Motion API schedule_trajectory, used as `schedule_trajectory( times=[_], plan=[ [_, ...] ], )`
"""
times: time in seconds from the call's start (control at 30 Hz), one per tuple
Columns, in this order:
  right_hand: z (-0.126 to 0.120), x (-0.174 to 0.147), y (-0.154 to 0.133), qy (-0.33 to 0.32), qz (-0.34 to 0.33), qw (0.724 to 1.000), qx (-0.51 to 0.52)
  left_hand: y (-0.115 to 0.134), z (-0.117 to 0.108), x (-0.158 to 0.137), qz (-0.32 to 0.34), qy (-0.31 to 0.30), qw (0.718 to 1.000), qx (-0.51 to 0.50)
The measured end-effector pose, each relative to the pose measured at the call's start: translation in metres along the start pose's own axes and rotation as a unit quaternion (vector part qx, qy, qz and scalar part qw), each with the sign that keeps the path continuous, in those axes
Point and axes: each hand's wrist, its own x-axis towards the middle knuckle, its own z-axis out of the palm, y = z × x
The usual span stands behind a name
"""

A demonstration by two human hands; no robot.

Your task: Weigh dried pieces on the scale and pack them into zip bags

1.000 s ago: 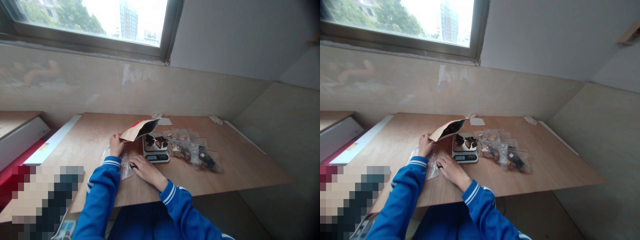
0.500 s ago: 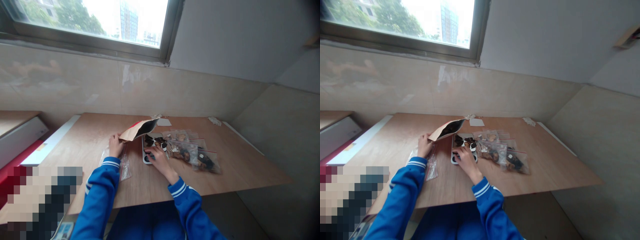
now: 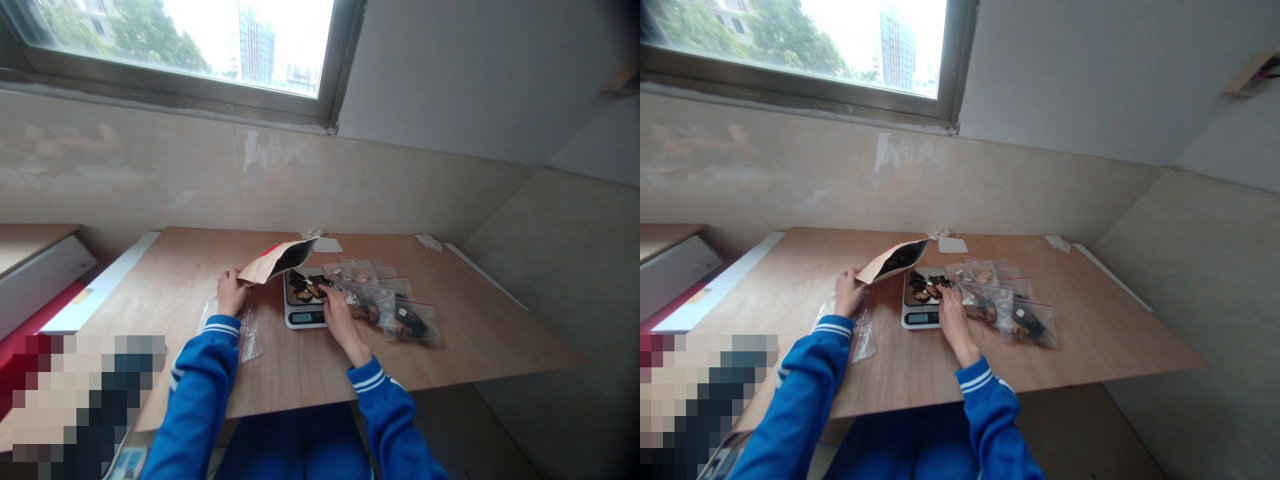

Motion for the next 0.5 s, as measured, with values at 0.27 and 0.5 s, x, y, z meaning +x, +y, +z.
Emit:
schedule_trajectory(
  times=[0.27, 0.5],
  plan=[
    [-0.039, 0.031, -0.039, 0.077, 0.035, 0.988, 0.132, 0.002, -0.003, 0.000, -0.008, -0.007, 1.000, -0.001],
    [-0.081, 0.086, -0.104, -0.071, -0.130, 0.971, 0.186, 0.005, -0.006, -0.001, 0.002, -0.011, 1.000, -0.006]
  ],
)
